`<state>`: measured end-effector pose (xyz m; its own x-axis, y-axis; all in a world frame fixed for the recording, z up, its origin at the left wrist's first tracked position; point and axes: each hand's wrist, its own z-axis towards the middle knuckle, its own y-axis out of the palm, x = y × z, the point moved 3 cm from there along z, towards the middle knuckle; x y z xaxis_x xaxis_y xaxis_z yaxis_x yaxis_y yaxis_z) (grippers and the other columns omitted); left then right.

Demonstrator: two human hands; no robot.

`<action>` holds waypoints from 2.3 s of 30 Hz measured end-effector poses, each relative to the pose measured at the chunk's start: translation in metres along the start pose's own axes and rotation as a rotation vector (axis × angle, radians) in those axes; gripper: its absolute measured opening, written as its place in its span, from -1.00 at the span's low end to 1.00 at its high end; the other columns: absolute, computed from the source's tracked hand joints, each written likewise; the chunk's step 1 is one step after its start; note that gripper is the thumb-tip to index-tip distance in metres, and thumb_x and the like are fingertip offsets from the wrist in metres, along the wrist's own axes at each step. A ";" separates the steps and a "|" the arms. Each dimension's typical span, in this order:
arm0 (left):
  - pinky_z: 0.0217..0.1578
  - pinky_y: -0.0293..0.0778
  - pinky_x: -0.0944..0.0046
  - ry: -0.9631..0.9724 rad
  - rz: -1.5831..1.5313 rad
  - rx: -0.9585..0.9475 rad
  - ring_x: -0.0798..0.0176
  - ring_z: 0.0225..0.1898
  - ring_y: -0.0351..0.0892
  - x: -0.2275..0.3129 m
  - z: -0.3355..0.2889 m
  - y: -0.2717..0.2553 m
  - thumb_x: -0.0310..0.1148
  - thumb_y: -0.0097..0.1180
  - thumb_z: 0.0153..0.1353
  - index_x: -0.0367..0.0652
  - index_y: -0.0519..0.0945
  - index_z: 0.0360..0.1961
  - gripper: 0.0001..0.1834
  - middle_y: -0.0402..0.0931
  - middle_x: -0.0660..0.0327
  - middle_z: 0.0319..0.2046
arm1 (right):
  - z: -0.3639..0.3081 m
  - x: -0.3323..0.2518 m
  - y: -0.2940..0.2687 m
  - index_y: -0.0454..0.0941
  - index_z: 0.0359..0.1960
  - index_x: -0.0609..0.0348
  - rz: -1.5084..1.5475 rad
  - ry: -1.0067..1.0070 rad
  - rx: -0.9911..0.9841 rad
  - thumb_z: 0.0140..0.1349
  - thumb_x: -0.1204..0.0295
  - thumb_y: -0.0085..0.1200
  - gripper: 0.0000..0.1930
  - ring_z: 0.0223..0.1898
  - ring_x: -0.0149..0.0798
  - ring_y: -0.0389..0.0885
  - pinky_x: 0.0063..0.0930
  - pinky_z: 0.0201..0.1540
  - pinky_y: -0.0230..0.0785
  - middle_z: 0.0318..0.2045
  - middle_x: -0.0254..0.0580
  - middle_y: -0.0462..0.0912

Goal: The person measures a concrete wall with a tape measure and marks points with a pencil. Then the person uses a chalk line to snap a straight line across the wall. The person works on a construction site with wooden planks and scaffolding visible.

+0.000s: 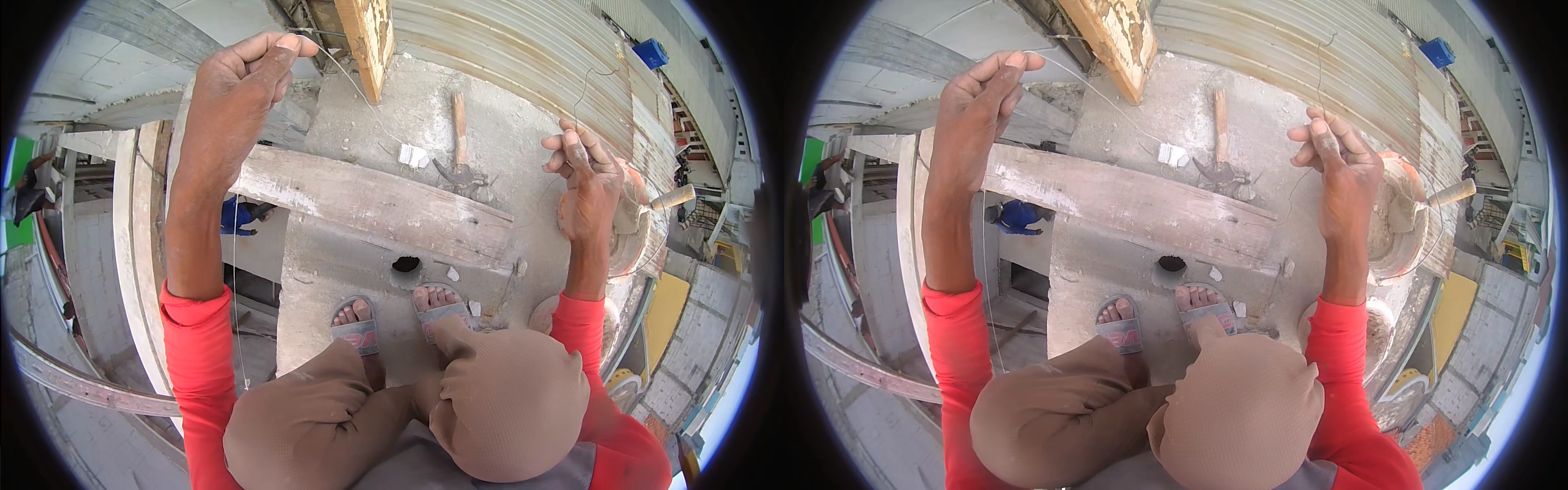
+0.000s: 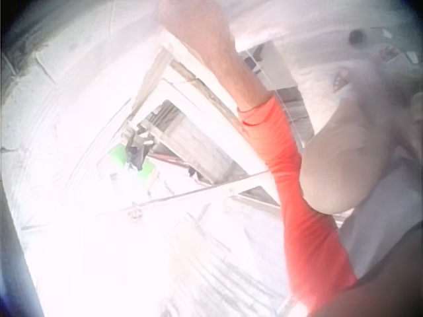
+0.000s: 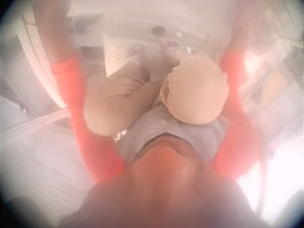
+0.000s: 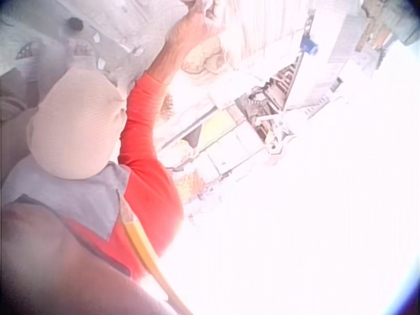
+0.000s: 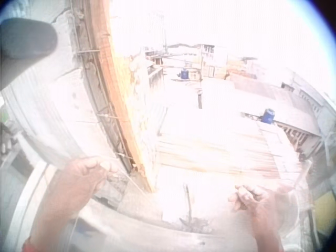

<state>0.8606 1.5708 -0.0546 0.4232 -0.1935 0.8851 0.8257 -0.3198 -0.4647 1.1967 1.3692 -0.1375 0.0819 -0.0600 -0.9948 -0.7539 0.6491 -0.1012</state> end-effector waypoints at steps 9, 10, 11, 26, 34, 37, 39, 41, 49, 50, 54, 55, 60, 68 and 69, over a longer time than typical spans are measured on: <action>-0.40 0.13 0.42 -0.123 0.004 0.029 0.55 -0.46 0.18 -0.039 0.005 -0.020 -0.22 0.16 0.54 -0.17 0.82 -0.04 -0.70 0.31 0.50 -0.53 | -0.080 0.047 0.038 0.74 0.07 0.42 0.048 0.384 -0.515 0.45 0.40 0.27 -0.68 -0.63 -0.62 0.18 -0.62 -0.59 -0.01 -0.50 -0.34 0.58; -0.42 0.15 0.40 -0.121 0.013 0.025 0.55 -0.47 0.19 -0.042 0.004 -0.018 -0.28 0.15 0.53 -0.18 0.82 -0.04 -0.73 0.33 0.50 -0.54 | -0.087 0.050 0.046 0.75 0.06 0.42 0.071 0.400 -0.502 0.46 0.40 0.27 -0.69 -0.64 -0.62 0.18 -0.61 -0.59 -0.01 -0.50 -0.33 0.57; -0.44 0.17 0.39 -0.118 0.024 0.028 0.55 -0.48 0.20 -0.044 0.003 -0.016 -0.34 0.13 0.52 -0.20 0.81 -0.04 -0.75 0.36 0.49 -0.54 | -0.094 0.051 0.053 0.75 0.05 0.42 0.073 0.440 -0.477 0.46 0.40 0.26 -0.70 -0.65 -0.62 0.17 -0.61 -0.60 -0.01 -0.51 -0.33 0.57; -0.22 0.37 0.36 -0.132 0.155 -0.188 0.49 -0.33 0.39 -0.053 -0.037 0.031 -0.15 0.07 0.57 -0.16 0.81 -0.02 -0.64 0.73 0.31 -0.30 | -0.064 0.016 0.105 0.76 0.14 0.35 0.051 0.137 -0.239 0.51 0.37 0.24 -0.68 -0.60 -0.62 0.22 -0.61 -0.55 0.03 -0.53 -0.36 0.59; -0.39 0.32 0.38 -0.240 -0.087 -0.233 0.54 -0.47 0.29 -0.046 -0.043 0.034 -0.16 0.08 0.58 -0.24 0.77 0.02 -0.62 0.78 0.31 -0.31 | -0.068 0.021 0.098 0.76 0.15 0.33 -0.188 0.074 -0.164 0.50 0.42 0.18 -0.68 -0.53 -0.59 0.35 -0.57 -0.45 0.23 -0.54 -0.40 0.63; -0.41 0.27 0.42 -0.243 -0.172 -0.179 0.58 -0.47 0.25 -0.048 -0.044 0.037 -0.21 0.09 0.59 -0.22 0.77 0.03 -0.66 0.77 0.33 -0.31 | -0.068 0.023 0.098 0.76 0.15 0.33 -0.225 0.103 -0.155 0.50 0.43 0.16 -0.68 -0.49 -0.59 0.39 -0.56 -0.41 0.28 -0.56 -0.42 0.64; -0.42 0.24 0.44 -0.233 -0.194 -0.148 0.60 -0.48 0.22 -0.051 -0.043 0.039 -0.23 0.10 0.59 -0.22 0.78 0.03 -0.68 0.76 0.35 -0.32 | -0.069 0.025 0.099 0.76 0.15 0.34 -0.227 0.128 -0.161 0.50 0.43 0.16 -0.68 -0.49 -0.60 0.39 -0.56 -0.41 0.28 -0.57 -0.42 0.64; -0.42 0.25 0.42 -0.219 -0.174 -0.130 0.59 -0.47 0.25 -0.056 -0.043 0.040 -0.21 0.13 0.57 -0.24 0.79 0.00 -0.67 0.76 0.35 -0.30 | -0.070 0.027 0.100 0.76 0.14 0.34 -0.204 0.160 -0.176 0.50 0.43 0.16 -0.69 -0.49 -0.60 0.39 -0.56 -0.41 0.28 -0.57 -0.42 0.64; -0.20 0.48 0.29 -0.099 0.069 -0.143 0.39 -0.32 0.52 -0.064 -0.045 0.042 -0.21 0.21 0.51 -0.30 0.80 -0.02 -0.66 0.73 0.27 -0.34 | -0.073 0.030 0.098 0.75 0.14 0.38 -0.051 0.206 -0.229 0.49 0.45 0.17 -0.68 -0.51 -0.60 0.38 -0.54 -0.45 0.25 -0.55 -0.41 0.65; -0.15 0.50 0.30 -0.116 0.052 -0.171 0.39 -0.27 0.56 -0.064 -0.046 0.044 -0.19 0.21 0.52 -0.29 0.80 0.01 -0.64 0.75 0.27 -0.29 | -0.072 0.030 0.097 0.75 0.14 0.39 -0.092 0.171 -0.216 0.49 0.44 0.17 -0.68 -0.52 -0.60 0.38 -0.55 -0.46 0.24 -0.54 -0.40 0.65; -0.21 0.49 0.24 -0.105 0.060 -0.205 0.40 -0.31 0.55 -0.059 -0.049 0.049 -0.22 0.22 0.50 -0.27 0.80 0.01 -0.67 0.74 0.23 -0.34 | -0.070 0.031 0.097 0.73 0.15 0.41 -0.187 0.152 -0.199 0.50 0.43 0.18 -0.67 -0.57 -0.60 0.32 -0.58 -0.51 0.16 -0.53 -0.36 0.64; -0.21 0.49 0.22 -0.140 0.123 -0.224 0.39 -0.33 0.54 -0.061 -0.050 0.049 -0.23 0.22 0.50 -0.27 0.79 0.01 -0.68 0.74 0.21 -0.35 | -0.071 0.031 0.099 0.72 0.16 0.42 -0.133 0.153 -0.211 0.50 0.41 0.19 -0.66 -0.60 -0.61 0.28 -0.60 -0.54 0.11 -0.53 -0.33 0.64; -0.22 0.48 0.17 0.052 0.262 -0.173 0.27 -0.37 0.51 -0.060 -0.047 0.043 -0.29 0.22 0.47 -0.28 0.77 -0.11 -0.75 0.70 0.10 -0.37 | -0.072 0.026 0.097 0.75 0.12 0.40 0.045 0.273 -0.355 0.49 0.43 0.21 -0.69 -0.61 -0.58 0.29 -0.59 -0.55 0.12 -0.55 -0.33 0.63; -0.21 0.47 0.09 0.124 0.127 -0.411 0.10 -0.33 0.58 -0.058 -0.046 0.038 -0.38 0.22 0.42 -0.29 0.72 -0.20 -0.83 0.69 0.02 -0.38 | -0.058 0.024 0.077 0.79 0.06 0.37 -0.220 0.333 -0.991 0.34 0.55 0.31 -0.72 -0.55 -0.52 0.60 -0.61 -0.46 0.33 -0.51 -0.33 0.71; -0.20 0.47 0.08 0.108 0.168 -0.418 0.08 -0.32 0.59 -0.058 -0.046 0.041 -0.39 0.22 0.41 -0.29 0.71 -0.21 -0.84 0.68 0.01 -0.37 | -0.058 0.023 0.082 0.78 0.07 0.36 -0.112 0.344 -0.968 0.35 0.54 0.31 -0.72 -0.57 -0.52 0.58 -0.58 -0.48 0.34 -0.49 -0.28 0.73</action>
<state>0.8526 1.5262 -0.1256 0.4785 -0.3632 0.7995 0.5187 -0.6177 -0.5911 1.0993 1.3769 -0.1688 0.1080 -0.3948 -0.9124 -0.9676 -0.2526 -0.0053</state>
